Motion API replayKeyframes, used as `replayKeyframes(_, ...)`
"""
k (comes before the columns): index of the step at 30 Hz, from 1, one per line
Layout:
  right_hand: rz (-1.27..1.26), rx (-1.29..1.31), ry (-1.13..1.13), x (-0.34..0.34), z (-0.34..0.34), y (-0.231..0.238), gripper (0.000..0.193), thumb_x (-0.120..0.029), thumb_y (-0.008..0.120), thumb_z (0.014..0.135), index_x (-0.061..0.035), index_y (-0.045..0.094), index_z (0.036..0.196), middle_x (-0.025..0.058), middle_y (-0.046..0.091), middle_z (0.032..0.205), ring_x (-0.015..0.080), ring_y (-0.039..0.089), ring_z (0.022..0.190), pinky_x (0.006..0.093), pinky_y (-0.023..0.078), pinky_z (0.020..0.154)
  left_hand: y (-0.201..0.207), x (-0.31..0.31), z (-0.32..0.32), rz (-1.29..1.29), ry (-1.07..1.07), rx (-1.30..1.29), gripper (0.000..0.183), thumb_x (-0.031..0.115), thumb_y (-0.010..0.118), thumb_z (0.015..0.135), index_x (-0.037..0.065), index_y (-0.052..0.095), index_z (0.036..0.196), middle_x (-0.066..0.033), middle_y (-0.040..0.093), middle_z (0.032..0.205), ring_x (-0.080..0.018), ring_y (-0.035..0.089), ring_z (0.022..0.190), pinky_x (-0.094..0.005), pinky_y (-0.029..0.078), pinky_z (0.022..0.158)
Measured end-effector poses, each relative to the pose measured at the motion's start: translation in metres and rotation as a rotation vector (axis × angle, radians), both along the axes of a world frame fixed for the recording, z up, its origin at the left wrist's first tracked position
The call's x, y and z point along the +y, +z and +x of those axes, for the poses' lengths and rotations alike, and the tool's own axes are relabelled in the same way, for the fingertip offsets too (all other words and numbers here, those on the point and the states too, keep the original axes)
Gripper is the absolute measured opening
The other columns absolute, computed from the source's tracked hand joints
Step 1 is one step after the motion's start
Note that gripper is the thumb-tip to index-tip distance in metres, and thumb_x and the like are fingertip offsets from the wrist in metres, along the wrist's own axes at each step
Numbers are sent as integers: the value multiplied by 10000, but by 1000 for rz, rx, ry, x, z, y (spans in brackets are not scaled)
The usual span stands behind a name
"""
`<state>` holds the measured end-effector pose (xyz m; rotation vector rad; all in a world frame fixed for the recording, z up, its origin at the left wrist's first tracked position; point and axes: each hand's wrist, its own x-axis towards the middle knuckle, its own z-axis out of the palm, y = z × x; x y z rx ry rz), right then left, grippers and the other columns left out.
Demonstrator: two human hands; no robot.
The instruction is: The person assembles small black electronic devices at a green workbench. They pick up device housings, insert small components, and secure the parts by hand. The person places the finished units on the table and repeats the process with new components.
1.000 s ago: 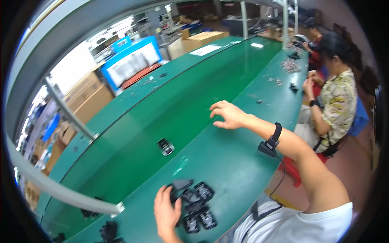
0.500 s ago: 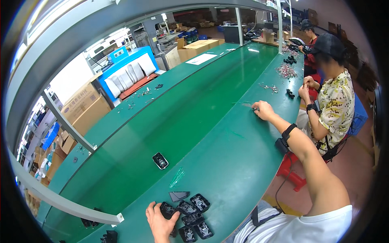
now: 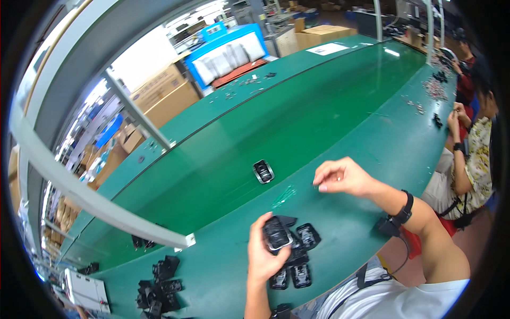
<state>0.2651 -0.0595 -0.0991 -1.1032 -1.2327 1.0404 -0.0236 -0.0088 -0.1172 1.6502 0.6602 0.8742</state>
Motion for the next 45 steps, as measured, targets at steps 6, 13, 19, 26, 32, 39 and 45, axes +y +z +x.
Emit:
replayKeyframes(6,123,-112,109,-5,-71,7,197,-8,697,867,-16,733,1060,86,632,1060,156,619,996,291,536,841,-4,3,2,-18,-139,-112,853,-32,733,693,6,352,1455,-152,462,1383,-236,469,1291,-364,363,1104)
replayKeyframes(13,11,209,150,-13,-86,-19,186,18,669,891,26,698,1074,103,661,1088,157,630,1024,284,518,916,6,2,-3,108,-171,-88,878,-18,699,671,-21,322,1464,-161,470,1351,-259,454,1292,-385,328,1123)
replayKeyframes(19,-250,526,286,-22,-93,-40,100,44,686,879,21,648,969,82,668,1014,147,652,970,285,529,903,-5,1,2,-37,-276,-160,839,-54,662,693,5,317,1456,-162,479,1346,-257,472,1269,-385,358,1094)
replayKeyframes(26,231,247,25,-16,-84,-24,99,103,628,869,26,643,930,134,636,1027,186,635,979,314,522,883,-3,0,2,-445,-210,-414,671,-90,640,792,23,384,1402,-166,445,1379,-229,583,1128,-385,550,915)
replayKeyframes(32,337,56,24,-22,-87,-22,92,74,676,835,6,653,893,131,666,976,191,660,920,317,542,810,-10,-11,16,-522,-122,-471,516,-71,679,761,37,485,1226,-176,488,1353,-241,613,1089,-355,558,852)
replayKeyframes(39,332,-183,24,-19,-89,-17,128,38,721,809,-17,694,921,101,708,960,178,688,848,297,552,749,-16,-8,12,-542,-143,-513,511,-118,682,790,34,478,1234,-147,485,1364,-194,617,1068,-295,556,833)
replayKeyframes(45,286,-119,118,-22,-88,-17,143,34,721,812,-24,715,943,89,709,964,151,658,772,259,525,661,-7,-7,11,-647,-215,-523,542,-75,692,805,50,464,1282,-165,511,1362,-145,607,944,-241,510,683)
